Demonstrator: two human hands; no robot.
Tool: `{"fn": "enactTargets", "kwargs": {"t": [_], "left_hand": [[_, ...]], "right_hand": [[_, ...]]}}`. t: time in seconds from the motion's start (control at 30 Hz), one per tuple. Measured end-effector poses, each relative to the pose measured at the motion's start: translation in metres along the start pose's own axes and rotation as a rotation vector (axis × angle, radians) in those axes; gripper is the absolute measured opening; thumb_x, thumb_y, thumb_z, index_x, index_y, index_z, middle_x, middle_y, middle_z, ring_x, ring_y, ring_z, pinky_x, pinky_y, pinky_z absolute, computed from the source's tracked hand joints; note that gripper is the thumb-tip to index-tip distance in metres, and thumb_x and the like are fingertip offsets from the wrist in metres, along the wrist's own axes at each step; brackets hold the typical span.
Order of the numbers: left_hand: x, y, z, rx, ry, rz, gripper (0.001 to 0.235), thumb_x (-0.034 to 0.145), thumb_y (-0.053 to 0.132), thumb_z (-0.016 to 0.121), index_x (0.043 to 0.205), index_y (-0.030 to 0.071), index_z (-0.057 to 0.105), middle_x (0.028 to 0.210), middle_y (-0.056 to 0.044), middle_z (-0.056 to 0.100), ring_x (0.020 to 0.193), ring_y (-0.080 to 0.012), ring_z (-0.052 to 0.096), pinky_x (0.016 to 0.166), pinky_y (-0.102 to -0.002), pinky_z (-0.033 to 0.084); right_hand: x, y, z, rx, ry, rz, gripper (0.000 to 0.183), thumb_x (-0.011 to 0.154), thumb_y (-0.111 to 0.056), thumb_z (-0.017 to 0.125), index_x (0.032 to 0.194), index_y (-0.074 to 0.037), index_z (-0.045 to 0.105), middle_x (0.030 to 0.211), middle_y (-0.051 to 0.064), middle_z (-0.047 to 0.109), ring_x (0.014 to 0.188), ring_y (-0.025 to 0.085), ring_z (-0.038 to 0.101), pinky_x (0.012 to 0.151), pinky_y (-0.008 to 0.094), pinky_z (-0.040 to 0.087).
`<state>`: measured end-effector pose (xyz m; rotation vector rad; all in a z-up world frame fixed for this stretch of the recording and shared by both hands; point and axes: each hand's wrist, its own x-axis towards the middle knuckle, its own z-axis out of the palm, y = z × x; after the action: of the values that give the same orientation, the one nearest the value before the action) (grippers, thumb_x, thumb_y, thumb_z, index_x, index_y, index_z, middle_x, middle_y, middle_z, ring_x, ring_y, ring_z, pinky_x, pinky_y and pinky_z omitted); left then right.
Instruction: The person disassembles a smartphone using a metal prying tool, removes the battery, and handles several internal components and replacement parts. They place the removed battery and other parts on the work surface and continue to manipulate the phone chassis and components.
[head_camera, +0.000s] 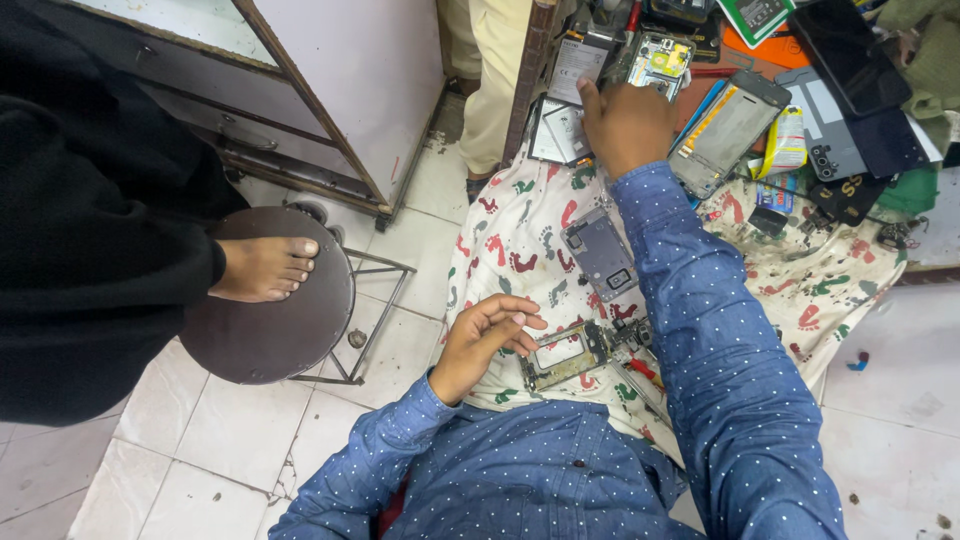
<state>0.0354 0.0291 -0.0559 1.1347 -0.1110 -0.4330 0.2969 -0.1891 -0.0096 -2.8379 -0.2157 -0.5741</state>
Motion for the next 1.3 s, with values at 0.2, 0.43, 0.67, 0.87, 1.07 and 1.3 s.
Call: {"fn": "enactTargets", "kwargs": {"t": [0.2, 0.43, 0.67, 0.87, 1.07, 1.3], "left_hand": [[0.002, 0.0, -0.002, 0.003, 0.01, 0.012, 0.028, 0.105, 0.015, 0.053, 0.125, -0.001, 0.064, 0.113, -0.014, 0.075, 0.087, -0.016, 0.072, 0.08, -0.03, 0.059], [0.002, 0.001, -0.004, 0.018, 0.034, -0.001, 0.028, 0.104, 0.014, 0.053, 0.124, -0.001, 0.064, 0.112, -0.014, 0.076, 0.086, -0.0145, 0.072, 0.079, -0.028, 0.059], [0.007, -0.001, -0.005, 0.001, 0.063, -0.008, 0.028, 0.104, 0.016, 0.053, 0.121, -0.002, 0.067, 0.11, -0.014, 0.077, 0.082, -0.0129, 0.071, 0.078, -0.028, 0.059], [0.007, -0.009, 0.0, 0.004, 0.049, -0.025, 0.027, 0.103, 0.015, 0.054, 0.123, -0.001, 0.066, 0.109, -0.014, 0.076, 0.082, -0.0126, 0.07, 0.077, -0.028, 0.058], [0.007, -0.012, 0.008, 0.036, 0.018, -0.035, 0.027, 0.103, 0.015, 0.054, 0.122, -0.001, 0.065, 0.109, -0.014, 0.076, 0.082, -0.0131, 0.07, 0.077, -0.028, 0.059], [0.008, -0.01, 0.008, 0.044, 0.03, -0.044, 0.028, 0.103, 0.015, 0.054, 0.123, -0.001, 0.065, 0.109, -0.014, 0.076, 0.082, -0.0133, 0.07, 0.077, -0.029, 0.058]], "right_hand": [[-0.014, -0.003, -0.025, 0.112, 0.113, -0.037, 0.036, 0.101, -0.041, 0.068, 0.092, -0.007, 0.077, 0.071, 0.015, 0.071, 0.065, 0.036, 0.069, 0.062, 0.049, 0.052], [-0.07, -0.009, -0.067, 0.368, 0.163, -0.139, 0.02, 0.106, -0.026, 0.069, 0.103, -0.007, 0.075, 0.088, 0.012, 0.074, 0.076, 0.027, 0.072, 0.067, 0.04, 0.054], [-0.156, 0.028, -0.067, 0.764, -0.048, 0.32, 0.018, 0.101, -0.02, 0.066, 0.101, -0.003, 0.075, 0.085, 0.003, 0.073, 0.065, 0.011, 0.066, 0.055, 0.027, 0.048], [-0.158, 0.08, -0.057, 0.931, 0.073, 0.662, 0.028, 0.108, -0.027, 0.061, 0.116, 0.0, 0.059, 0.075, 0.006, 0.068, 0.052, 0.012, 0.06, 0.041, 0.024, 0.042], [-0.113, 0.101, -0.057, 0.918, -0.032, 0.743, 0.027, 0.1, -0.031, 0.068, 0.104, -0.006, 0.058, 0.063, 0.006, 0.065, 0.041, 0.014, 0.057, 0.037, 0.028, 0.038], [-0.107, 0.129, -0.057, 1.228, -0.068, 0.713, 0.022, 0.102, -0.025, 0.071, 0.092, -0.007, 0.061, 0.066, 0.0, 0.057, 0.047, 0.009, 0.052, 0.043, 0.024, 0.042]]}}
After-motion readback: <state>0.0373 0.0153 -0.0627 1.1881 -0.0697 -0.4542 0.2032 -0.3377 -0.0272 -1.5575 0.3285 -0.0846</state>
